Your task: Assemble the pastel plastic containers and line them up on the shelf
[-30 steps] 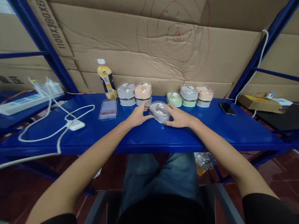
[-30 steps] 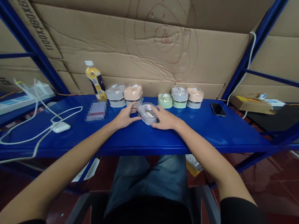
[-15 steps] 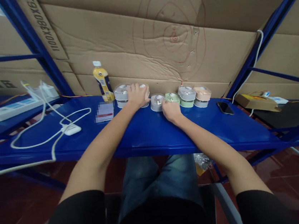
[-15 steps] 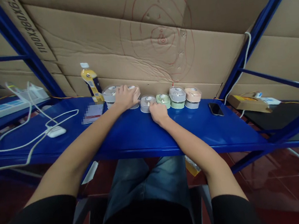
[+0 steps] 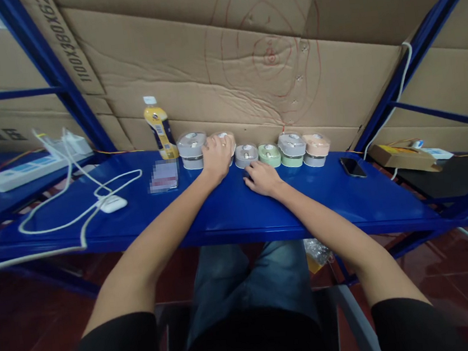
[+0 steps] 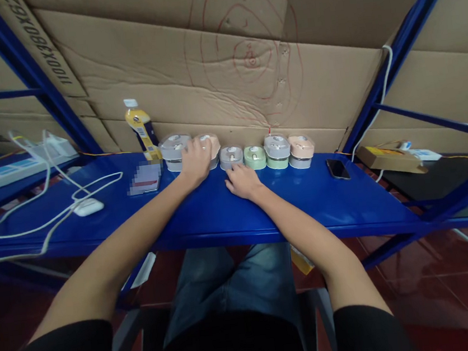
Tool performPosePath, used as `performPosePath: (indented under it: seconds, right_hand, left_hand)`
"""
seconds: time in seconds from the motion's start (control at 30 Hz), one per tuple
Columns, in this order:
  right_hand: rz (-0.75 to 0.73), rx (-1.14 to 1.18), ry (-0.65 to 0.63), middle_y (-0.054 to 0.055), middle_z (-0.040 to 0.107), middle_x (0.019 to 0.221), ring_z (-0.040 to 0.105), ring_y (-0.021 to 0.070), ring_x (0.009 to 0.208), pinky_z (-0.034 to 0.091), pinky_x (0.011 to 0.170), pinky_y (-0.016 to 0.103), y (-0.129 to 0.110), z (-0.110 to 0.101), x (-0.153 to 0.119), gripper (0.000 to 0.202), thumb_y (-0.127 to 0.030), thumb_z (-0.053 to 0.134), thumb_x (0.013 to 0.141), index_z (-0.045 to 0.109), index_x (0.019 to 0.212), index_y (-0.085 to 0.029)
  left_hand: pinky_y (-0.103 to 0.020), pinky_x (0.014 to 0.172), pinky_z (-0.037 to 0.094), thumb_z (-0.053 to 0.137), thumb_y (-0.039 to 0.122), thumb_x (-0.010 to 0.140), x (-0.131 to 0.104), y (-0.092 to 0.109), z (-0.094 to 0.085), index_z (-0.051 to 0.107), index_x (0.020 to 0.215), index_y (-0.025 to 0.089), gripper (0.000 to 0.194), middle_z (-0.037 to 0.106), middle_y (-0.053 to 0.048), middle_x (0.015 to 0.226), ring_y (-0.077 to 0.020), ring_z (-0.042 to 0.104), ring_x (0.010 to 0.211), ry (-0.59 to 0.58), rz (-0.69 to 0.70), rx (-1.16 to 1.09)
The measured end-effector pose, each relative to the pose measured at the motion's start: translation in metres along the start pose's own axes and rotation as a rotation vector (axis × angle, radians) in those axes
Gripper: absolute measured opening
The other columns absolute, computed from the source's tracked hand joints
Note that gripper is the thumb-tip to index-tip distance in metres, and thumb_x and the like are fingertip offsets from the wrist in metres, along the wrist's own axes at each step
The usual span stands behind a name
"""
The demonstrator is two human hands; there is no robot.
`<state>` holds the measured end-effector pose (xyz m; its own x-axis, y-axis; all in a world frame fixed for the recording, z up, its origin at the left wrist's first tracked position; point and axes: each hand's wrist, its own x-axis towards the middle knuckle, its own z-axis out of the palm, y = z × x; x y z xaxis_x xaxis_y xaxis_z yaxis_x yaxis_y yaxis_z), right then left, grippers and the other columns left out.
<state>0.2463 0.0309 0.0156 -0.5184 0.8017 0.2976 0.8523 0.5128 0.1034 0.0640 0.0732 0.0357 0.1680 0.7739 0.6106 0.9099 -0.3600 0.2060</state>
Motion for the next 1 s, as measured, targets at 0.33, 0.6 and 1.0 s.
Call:
performPosePath:
  seconds: [0.33, 0.6, 1.0]
  right_hand:
    - [0.02, 0.674, 0.375, 0.019, 0.064, 0.15, 0.066, 0.0351, 0.132, 0.059, 0.106, 0.05, 0.066, -0.017, -0.017, 0.083, -0.064, 0.081, 0.086, 0.059, 0.153, -0.02]
    - [-0.14, 0.633, 0.024, 0.018, 0.068, 0.15, 0.066, 0.0399, 0.137, 0.051, 0.119, 0.058, 0.048, -0.01, -0.024, 0.099, -0.066, 0.094, 0.071, 0.063, 0.153, -0.021]
    - [-0.023, 0.682, 0.144, 0.016, 0.072, 0.142, 0.071, 0.0382, 0.126, 0.056, 0.112, 0.058, 0.067, -0.01, -0.023, 0.081, -0.072, 0.083, 0.082, 0.067, 0.145, -0.023]
  left_hand:
    - [-0.064, 0.13, 0.041, 0.055, 0.011, 0.092, -0.063, -0.009, -0.028, 0.045, 0.161, 0.017, 0.07, 0.053, -0.021, 0.162, -0.0402, 0.047, 0.155, -0.175, 0.615, -0.269]
    - [-0.061, 0.128, 0.045, 0.077, 0.039, 0.094, -0.077, -0.015, -0.008, 0.052, 0.154, 0.021, 0.067, 0.05, -0.022, 0.164, -0.0423, 0.049, 0.156, -0.228, 0.6, -0.475]
    - [-0.057, 0.123, 0.047, 0.083, 0.056, 0.083, -0.074, -0.025, 0.0, 0.045, 0.165, 0.019, 0.098, 0.06, -0.019, 0.153, -0.0414, 0.059, 0.143, -0.329, 0.299, -0.543]
